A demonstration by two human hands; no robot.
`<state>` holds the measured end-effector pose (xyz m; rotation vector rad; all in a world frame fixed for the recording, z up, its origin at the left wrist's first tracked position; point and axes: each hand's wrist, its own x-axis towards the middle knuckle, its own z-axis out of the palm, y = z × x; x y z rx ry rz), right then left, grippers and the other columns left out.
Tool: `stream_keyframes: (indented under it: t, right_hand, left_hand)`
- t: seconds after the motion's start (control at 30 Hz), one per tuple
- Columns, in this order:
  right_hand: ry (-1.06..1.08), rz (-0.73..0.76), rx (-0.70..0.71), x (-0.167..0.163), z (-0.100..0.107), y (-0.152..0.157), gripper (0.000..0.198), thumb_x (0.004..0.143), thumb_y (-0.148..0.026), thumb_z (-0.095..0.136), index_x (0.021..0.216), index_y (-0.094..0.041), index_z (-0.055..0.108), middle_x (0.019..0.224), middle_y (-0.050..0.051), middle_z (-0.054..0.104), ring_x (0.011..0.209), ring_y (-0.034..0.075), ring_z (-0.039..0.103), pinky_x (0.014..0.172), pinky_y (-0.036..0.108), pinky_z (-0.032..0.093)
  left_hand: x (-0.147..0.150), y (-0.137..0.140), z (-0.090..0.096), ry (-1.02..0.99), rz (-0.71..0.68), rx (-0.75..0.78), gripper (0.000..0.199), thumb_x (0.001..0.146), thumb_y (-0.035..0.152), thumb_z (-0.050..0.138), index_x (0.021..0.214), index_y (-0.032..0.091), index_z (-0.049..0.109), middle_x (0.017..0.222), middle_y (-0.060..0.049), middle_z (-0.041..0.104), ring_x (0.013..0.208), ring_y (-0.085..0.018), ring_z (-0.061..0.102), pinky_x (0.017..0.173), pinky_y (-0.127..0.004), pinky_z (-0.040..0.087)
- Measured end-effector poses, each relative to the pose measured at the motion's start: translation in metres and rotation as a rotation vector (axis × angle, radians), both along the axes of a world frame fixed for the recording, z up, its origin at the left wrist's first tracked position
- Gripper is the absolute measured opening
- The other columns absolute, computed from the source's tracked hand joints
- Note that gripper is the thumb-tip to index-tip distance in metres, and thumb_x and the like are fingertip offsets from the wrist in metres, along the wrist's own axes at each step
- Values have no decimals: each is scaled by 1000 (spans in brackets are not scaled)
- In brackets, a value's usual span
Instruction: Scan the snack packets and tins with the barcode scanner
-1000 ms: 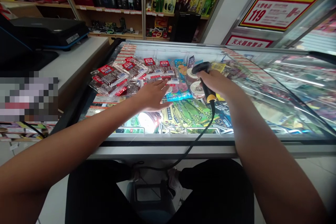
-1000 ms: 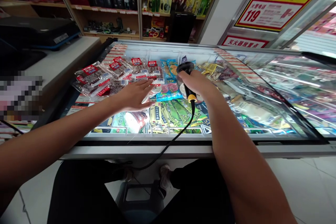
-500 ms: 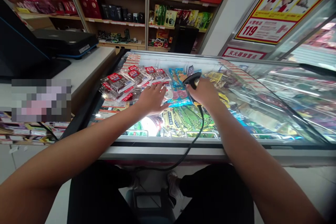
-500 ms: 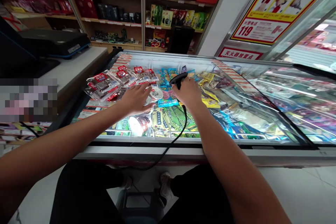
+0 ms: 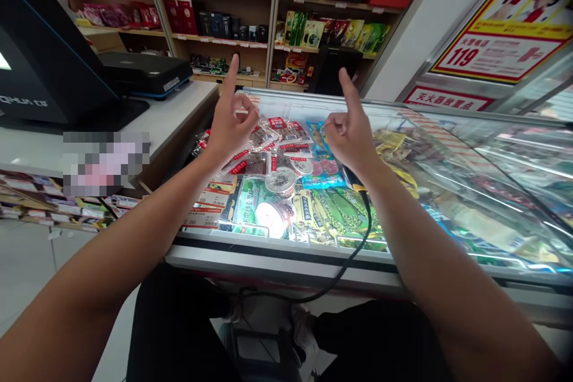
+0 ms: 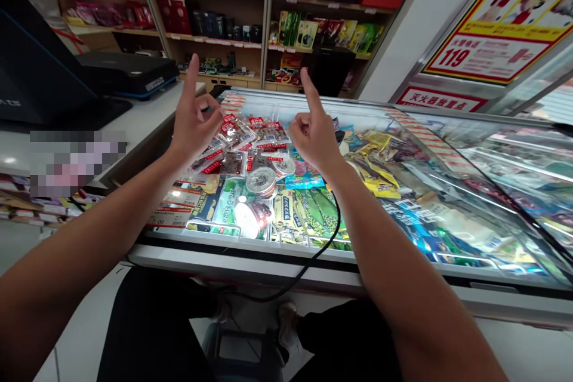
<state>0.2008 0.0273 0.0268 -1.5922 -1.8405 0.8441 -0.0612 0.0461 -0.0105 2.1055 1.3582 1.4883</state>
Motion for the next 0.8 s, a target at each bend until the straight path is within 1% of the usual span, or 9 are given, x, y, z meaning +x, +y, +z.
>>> stream_keyframes:
  t: [0.07, 0.17, 0.3, 0.43, 0.53, 0.6, 0.67, 0.73, 0.8]
  right_hand:
    - [-34, -25, 156, -1, -12, 0, 94, 92, -34, 54, 173, -35, 7, 97, 4, 72, 71, 23, 60, 59, 33, 46]
    - [-66, -32, 221, 3, -22, -1, 93, 93, -32, 53, 173, -36, 7, 97, 4, 71, 70, 22, 59, 61, 32, 47]
    - [-54, 6, 336, 14, -27, 3, 90, 95, -31, 50, 174, -33, 7, 81, 2, 66, 63, 21, 51, 58, 31, 44]
    - [74, 115, 433, 20, -37, 16, 87, 93, -31, 54, 172, -32, 17, 65, -3, 51, 54, 20, 40, 53, 32, 37]
    - [257, 171, 484, 21, -40, 26, 68, 90, -35, 64, 155, -32, 46, 61, -4, 45, 52, 18, 35, 51, 32, 31]
    - [444, 209, 418, 24, -35, 27, 33, 90, -48, 66, 117, -30, 70, 56, -4, 40, 50, 16, 31, 51, 32, 29]
    - [647, 316, 245, 29, -25, 25, 47, 93, -70, 54, 74, -28, 65, 50, -3, 31, 49, 15, 27, 52, 33, 30]
    - [803, 445, 59, 37, -15, 22, 69, 88, -88, 41, 56, -27, 47, 47, -3, 22, 49, 15, 23, 53, 35, 32]
    - [925, 520, -59, 44, -8, 20, 74, 80, -96, 42, 54, -26, 36, 46, -4, 16, 49, 15, 20, 52, 34, 32]
  left_hand:
    - [-1, 2, -3, 55, -19, -15, 92, 103, 46, 47, 168, 35, -17, 122, -11, 69, 90, -20, 66, 67, -32, 58]
    - [0, 2, -8, 113, -27, -34, 90, 103, 43, 45, 168, 39, -16, 127, -11, 67, 89, -19, 64, 65, -30, 57]
    - [1, 5, -12, 36, -63, -71, 91, 102, 39, 52, 169, 40, -9, 111, -7, 67, 79, -16, 62, 60, -28, 54]
    - [4, 7, -13, -159, -199, -54, 87, 94, 29, 66, 168, 37, 21, 94, -4, 66, 66, -13, 55, 53, -24, 46]
    - [7, 7, -12, -285, -276, -75, 71, 88, 25, 72, 154, 35, 48, 82, 0, 63, 56, -10, 49, 49, -22, 42]
    - [9, 6, -9, -407, -318, -121, 43, 86, 27, 74, 129, 30, 68, 75, 1, 59, 52, -9, 46, 47, -22, 39]
    - [9, 4, -3, -571, -448, -234, 17, 91, 38, 68, 87, 22, 72, 63, 2, 49, 47, -7, 41, 43, -23, 33]
    - [7, 0, 6, -725, -608, -418, 57, 98, 58, 52, 57, 19, 54, 53, 2, 36, 41, -7, 33, 41, -23, 29]
    - [5, -6, 14, -853, -661, -593, 74, 99, 76, 33, 50, 20, 42, 47, 3, 27, 37, -7, 29, 39, -25, 29]
